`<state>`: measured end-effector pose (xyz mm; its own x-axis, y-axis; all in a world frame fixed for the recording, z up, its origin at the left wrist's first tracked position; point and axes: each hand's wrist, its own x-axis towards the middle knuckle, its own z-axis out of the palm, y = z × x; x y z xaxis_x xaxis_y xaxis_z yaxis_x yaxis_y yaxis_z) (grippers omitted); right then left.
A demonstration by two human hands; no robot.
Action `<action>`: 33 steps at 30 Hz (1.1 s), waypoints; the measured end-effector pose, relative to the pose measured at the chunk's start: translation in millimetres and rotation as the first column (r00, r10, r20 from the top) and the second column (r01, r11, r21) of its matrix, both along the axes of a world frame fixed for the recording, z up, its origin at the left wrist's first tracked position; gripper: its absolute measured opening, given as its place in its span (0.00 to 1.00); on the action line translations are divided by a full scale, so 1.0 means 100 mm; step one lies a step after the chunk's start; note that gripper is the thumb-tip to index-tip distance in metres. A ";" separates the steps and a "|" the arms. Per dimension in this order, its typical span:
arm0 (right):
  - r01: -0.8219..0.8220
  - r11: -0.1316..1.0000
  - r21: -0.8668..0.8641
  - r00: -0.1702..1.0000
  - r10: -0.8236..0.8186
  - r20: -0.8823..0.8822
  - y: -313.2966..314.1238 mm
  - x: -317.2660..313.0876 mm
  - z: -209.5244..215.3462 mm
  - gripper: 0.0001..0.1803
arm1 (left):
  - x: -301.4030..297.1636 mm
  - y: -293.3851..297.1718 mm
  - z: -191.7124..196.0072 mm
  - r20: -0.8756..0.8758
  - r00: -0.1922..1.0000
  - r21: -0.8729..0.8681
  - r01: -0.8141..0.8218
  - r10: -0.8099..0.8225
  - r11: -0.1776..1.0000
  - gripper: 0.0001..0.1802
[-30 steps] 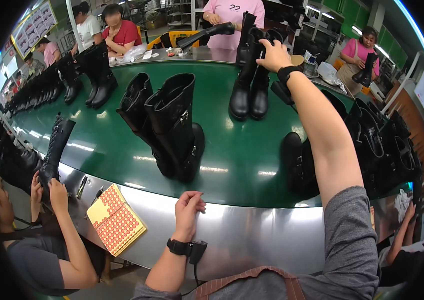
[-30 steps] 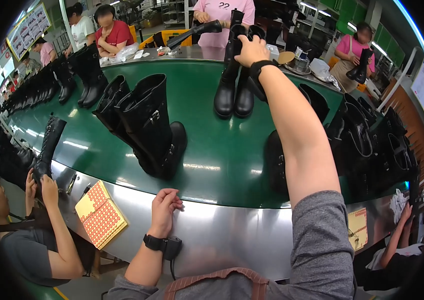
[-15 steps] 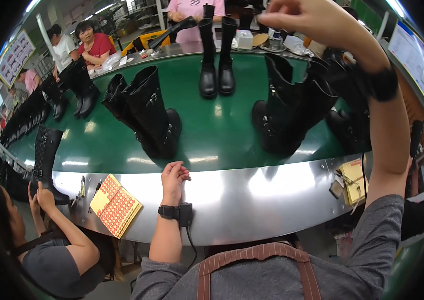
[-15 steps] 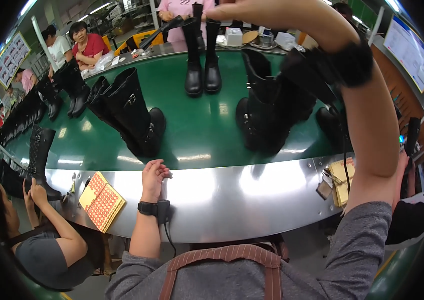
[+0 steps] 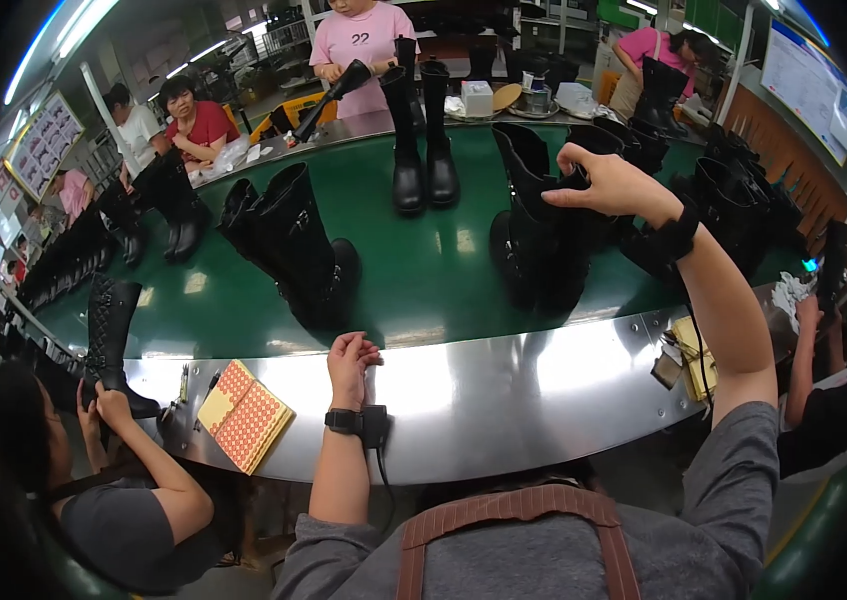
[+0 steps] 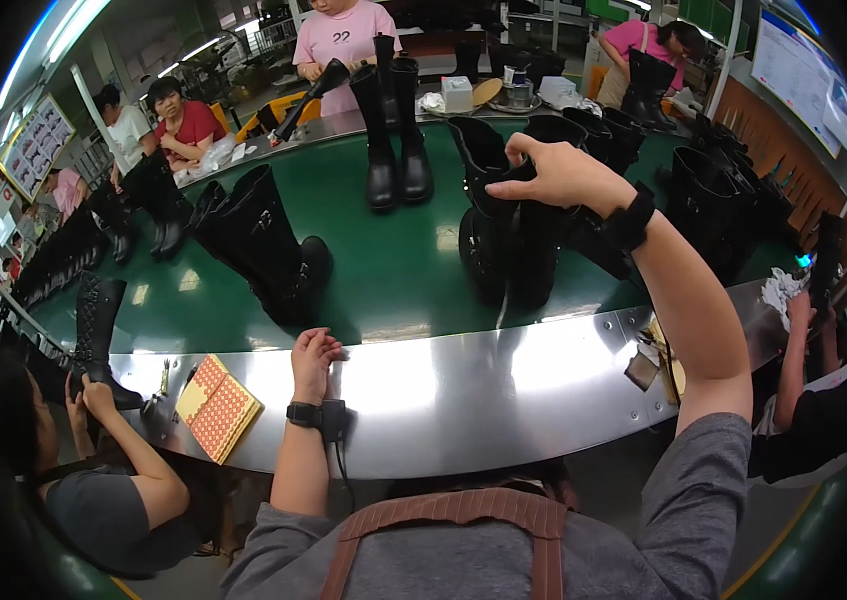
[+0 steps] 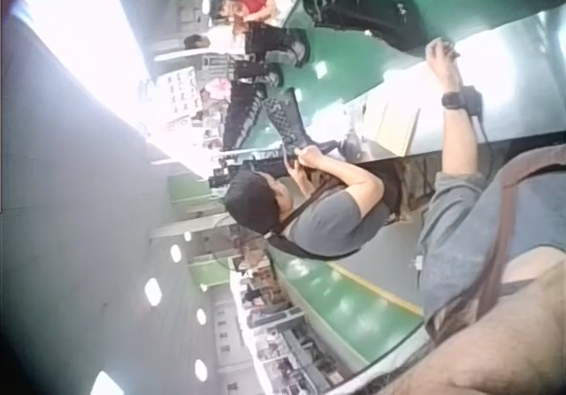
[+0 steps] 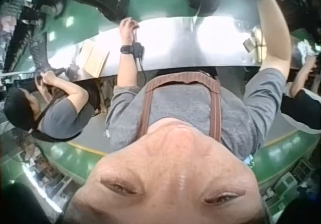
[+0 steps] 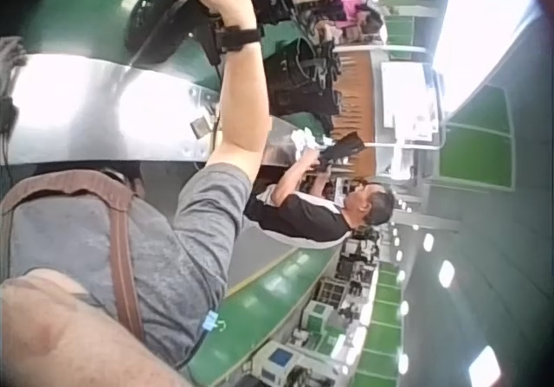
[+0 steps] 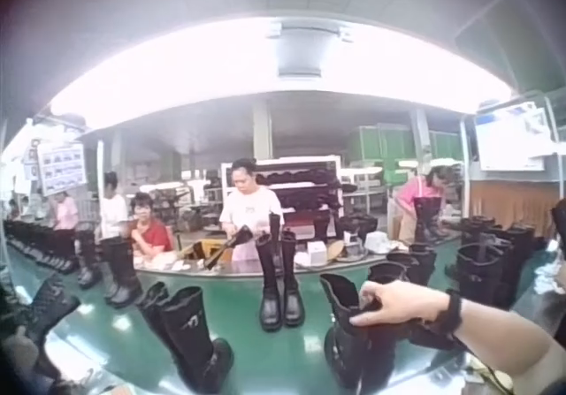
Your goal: Inspecting and cleaning black leather boots on a factory production line.
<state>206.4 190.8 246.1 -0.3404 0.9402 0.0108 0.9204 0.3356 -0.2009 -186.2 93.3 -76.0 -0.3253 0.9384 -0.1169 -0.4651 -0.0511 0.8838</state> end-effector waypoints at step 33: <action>0.167 0.983 0.082 0.515 -0.016 -0.857 -2.48 0.49 -2.34 0.34 | 2.21 -1.06 1.05 -0.831 0.556 0.346 0.528 -0.008 0.776 0.65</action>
